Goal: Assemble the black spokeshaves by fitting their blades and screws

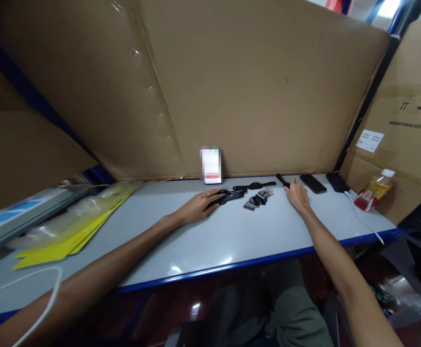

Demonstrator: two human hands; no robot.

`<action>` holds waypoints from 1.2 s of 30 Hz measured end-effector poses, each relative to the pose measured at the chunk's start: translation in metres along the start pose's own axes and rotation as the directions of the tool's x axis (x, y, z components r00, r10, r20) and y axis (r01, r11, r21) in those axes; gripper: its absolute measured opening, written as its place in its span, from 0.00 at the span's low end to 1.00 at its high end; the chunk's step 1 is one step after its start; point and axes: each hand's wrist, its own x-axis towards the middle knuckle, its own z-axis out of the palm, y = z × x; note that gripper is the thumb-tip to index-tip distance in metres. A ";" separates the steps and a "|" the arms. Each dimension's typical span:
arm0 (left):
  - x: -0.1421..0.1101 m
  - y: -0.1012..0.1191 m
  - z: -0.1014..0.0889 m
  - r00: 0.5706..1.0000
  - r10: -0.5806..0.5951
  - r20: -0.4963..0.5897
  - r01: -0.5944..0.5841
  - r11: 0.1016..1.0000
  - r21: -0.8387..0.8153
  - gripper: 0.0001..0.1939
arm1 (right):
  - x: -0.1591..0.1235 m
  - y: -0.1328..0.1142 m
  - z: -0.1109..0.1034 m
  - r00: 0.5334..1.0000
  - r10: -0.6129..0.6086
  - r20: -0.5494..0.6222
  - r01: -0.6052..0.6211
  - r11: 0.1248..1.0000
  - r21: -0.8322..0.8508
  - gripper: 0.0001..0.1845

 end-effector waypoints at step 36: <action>-0.013 0.091 -0.026 0.952 0.263 0.153 -0.245 0.961 -0.130 0.19 | -0.077 -0.077 -0.009 0.839 -0.535 -0.094 0.540 0.802 0.256 0.21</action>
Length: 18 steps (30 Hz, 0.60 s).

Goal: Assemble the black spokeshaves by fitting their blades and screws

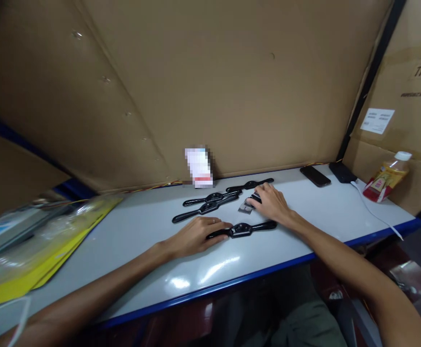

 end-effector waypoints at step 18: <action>-0.005 0.002 -0.006 1.000 -0.011 0.006 0.011 1.000 -0.029 0.18 | 0.030 -0.026 0.011 0.954 -0.212 0.214 0.241 0.962 -0.124 0.12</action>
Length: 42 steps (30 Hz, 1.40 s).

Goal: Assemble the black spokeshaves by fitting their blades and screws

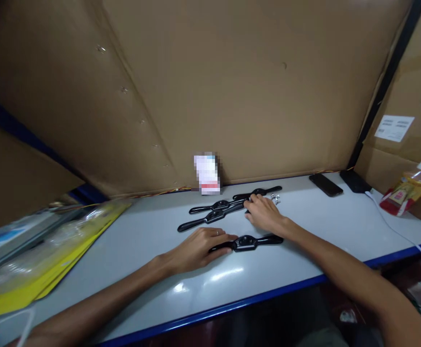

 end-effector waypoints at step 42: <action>-0.001 -0.001 -0.002 1.000 0.018 -0.004 -0.018 1.000 0.017 0.19 | -0.009 0.013 -0.007 0.993 0.110 0.032 -0.114 0.970 0.215 0.09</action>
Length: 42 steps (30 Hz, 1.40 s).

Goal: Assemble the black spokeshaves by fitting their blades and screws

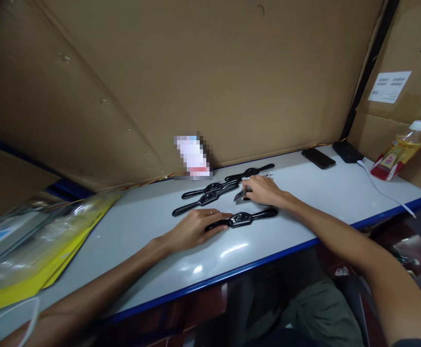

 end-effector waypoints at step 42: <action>0.001 0.002 -0.001 1.000 -0.005 -0.008 0.005 1.000 0.017 0.20 | 0.008 0.009 0.011 0.999 0.052 0.005 -0.052 0.998 0.022 0.16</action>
